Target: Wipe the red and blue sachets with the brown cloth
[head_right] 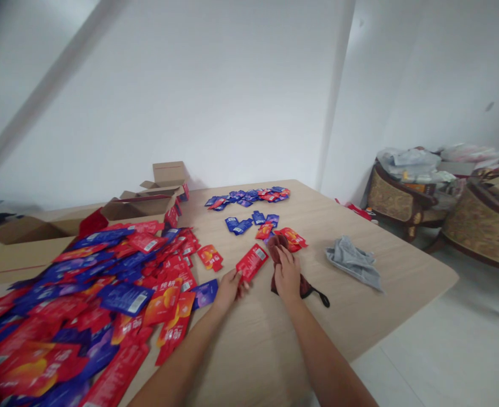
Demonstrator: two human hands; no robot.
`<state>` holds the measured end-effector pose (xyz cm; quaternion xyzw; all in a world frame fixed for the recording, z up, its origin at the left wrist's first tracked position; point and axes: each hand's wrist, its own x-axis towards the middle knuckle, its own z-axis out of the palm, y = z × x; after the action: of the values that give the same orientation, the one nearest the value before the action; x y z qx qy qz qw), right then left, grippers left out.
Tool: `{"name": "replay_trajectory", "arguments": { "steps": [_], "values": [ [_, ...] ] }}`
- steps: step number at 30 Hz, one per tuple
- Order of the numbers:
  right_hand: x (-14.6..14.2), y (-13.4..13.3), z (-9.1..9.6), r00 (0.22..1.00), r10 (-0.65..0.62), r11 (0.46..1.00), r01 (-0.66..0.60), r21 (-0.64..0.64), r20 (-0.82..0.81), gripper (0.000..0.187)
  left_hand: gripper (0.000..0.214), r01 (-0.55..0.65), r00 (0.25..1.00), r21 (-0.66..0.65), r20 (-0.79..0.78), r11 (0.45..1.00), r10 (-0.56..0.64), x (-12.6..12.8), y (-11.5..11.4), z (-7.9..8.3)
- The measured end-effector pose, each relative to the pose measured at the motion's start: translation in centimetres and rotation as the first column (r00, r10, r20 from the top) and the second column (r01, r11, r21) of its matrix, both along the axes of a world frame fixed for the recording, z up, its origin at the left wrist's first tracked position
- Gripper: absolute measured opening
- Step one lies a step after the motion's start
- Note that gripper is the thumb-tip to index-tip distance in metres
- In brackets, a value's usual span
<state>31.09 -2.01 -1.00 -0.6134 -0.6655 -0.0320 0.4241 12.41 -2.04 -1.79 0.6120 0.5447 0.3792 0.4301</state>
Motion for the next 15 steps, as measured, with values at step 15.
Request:
{"name": "replay_trajectory", "arguments": {
  "steps": [15],
  "values": [
    [-3.3, -0.4, 1.6, 0.928, 0.195, 0.91, -0.051, -0.412, 0.316, 0.051, 0.021, 0.145, 0.962, -0.345, 0.269, 0.928, -0.05, -1.2, 0.6, 1.2]
  ]
}}
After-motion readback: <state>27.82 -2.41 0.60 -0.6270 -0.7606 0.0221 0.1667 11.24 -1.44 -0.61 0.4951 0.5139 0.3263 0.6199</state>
